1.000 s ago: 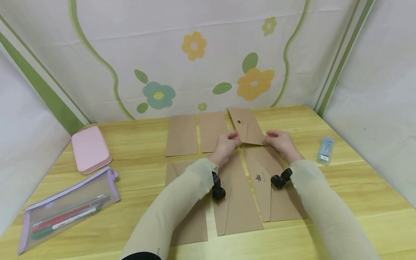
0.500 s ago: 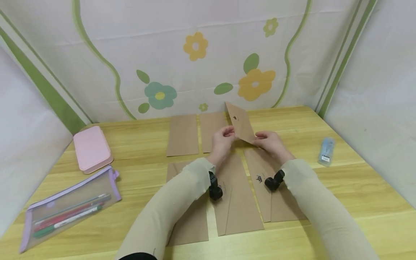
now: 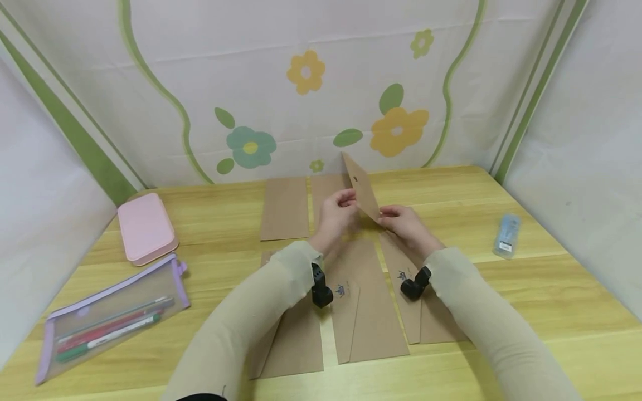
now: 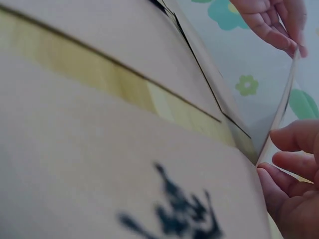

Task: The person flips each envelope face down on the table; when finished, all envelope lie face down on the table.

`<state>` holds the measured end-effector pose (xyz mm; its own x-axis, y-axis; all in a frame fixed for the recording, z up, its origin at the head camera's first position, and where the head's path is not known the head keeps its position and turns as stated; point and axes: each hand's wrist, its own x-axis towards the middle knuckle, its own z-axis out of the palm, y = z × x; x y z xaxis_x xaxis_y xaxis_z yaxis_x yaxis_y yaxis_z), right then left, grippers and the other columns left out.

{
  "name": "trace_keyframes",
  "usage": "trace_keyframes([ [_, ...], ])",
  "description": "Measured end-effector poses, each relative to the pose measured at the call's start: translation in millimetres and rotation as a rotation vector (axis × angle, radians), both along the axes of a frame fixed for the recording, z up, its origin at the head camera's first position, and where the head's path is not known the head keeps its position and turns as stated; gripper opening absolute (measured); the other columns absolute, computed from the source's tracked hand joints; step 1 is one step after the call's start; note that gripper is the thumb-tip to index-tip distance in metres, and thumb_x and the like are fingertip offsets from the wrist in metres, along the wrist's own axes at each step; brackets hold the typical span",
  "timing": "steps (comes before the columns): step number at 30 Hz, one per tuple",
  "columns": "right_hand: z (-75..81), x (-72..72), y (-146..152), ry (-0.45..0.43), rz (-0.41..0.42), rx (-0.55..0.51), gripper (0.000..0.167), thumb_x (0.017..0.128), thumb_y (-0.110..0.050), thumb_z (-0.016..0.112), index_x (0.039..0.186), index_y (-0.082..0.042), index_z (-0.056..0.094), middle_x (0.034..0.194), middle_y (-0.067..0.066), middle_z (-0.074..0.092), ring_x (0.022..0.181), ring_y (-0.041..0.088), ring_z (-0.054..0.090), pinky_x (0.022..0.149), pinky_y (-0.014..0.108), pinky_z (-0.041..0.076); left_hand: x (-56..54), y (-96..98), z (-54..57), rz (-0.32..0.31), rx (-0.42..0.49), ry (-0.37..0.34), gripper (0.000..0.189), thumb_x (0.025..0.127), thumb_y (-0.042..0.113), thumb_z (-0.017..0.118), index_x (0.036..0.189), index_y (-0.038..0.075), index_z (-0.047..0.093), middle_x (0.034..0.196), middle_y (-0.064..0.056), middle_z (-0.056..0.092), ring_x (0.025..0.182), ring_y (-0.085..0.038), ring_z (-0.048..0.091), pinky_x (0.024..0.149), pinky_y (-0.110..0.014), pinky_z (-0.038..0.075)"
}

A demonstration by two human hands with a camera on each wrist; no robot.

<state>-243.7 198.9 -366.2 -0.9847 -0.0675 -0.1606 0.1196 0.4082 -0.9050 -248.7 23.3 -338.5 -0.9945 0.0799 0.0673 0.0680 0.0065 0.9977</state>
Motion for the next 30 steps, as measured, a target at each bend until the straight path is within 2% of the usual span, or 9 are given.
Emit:
trace_keyframes([
  [6, 1.3, 2.8, -8.8, 0.007, -0.012, -0.004, 0.050, 0.091, -0.008, 0.053, 0.138, 0.002, 0.039, 0.128, 0.023, 0.051, 0.109, 0.027, 0.052, 0.091, 0.034, 0.046, 1.8, -4.6, 4.5, -0.019, -0.005, -0.008, 0.036, 0.082, -0.006, 0.061, 0.117, -0.003, 0.059, 0.113, -0.016, 0.062, 0.093, -0.016, 0.058, 0.079, -0.021, 0.051],
  [12, 7.1, 3.5, -18.7, 0.051, 0.026, -0.106, 0.052, 0.090, -0.002, 0.053, 0.139, 0.002, 0.037, 0.130, 0.023, 0.048, 0.115, 0.031, 0.049, 0.096, 0.039, 0.044, 1.8, -5.9, 8.4, -0.035, -0.001, 0.005, 0.035, 0.083, -0.004, 0.061, 0.118, -0.002, 0.059, 0.116, -0.018, 0.060, 0.096, -0.018, 0.059, 0.081, -0.022, 0.050],
  [16, 10.7, 4.8, -25.5, 0.085, 0.021, -0.148, 0.052, 0.088, 0.001, 0.055, 0.137, 0.002, 0.039, 0.130, 0.023, 0.048, 0.117, 0.033, 0.048, 0.098, 0.040, 0.044, 0.5, -5.4, 10.5, -0.027, 0.006, 0.002, 0.035, 0.083, -0.004, 0.062, 0.117, -0.001, 0.060, 0.116, -0.017, 0.061, 0.098, -0.020, 0.059, 0.082, -0.022, 0.050],
  [22, 14.2, 8.2, -34.1, 0.144, -0.020, -0.183, 0.048, 0.087, 0.001, 0.058, 0.133, 0.002, 0.045, 0.130, 0.024, 0.049, 0.119, 0.033, 0.049, 0.098, 0.040, 0.043, 1.2, -3.0, 14.2, -0.045, -0.005, 0.002, 0.036, 0.084, -0.001, 0.063, 0.119, 0.001, 0.059, 0.117, -0.012, 0.061, 0.103, -0.021, 0.059, 0.085, -0.025, 0.050],
  [26, 13.8, 11.0, -39.1, 0.197, -0.068, -0.151, 0.042, 0.087, -0.004, 0.058, 0.128, 0.001, 0.051, 0.129, 0.022, 0.052, 0.118, 0.030, 0.050, 0.097, 0.039, 0.044, -0.4, -1.2, 16.4, -0.066, -0.011, 0.011, 0.035, 0.085, 0.001, 0.062, 0.120, 0.003, 0.059, 0.117, -0.011, 0.061, 0.105, -0.020, 0.059, 0.086, -0.025, 0.050],
  [30, 13.1, 13.6, -43.6, 0.272, -0.144, -0.111, 0.036, 0.087, -0.009, 0.060, 0.121, -0.001, 0.058, 0.122, 0.019, 0.058, 0.111, 0.025, 0.053, 0.091, 0.034, 0.048, -2.5, 1.0, 20.0, -0.087, -0.013, 0.020, 0.034, 0.085, 0.000, 0.062, 0.119, 0.001, 0.059, 0.116, -0.014, 0.061, 0.105, -0.022, 0.059, 0.087, -0.026, 0.049],
])
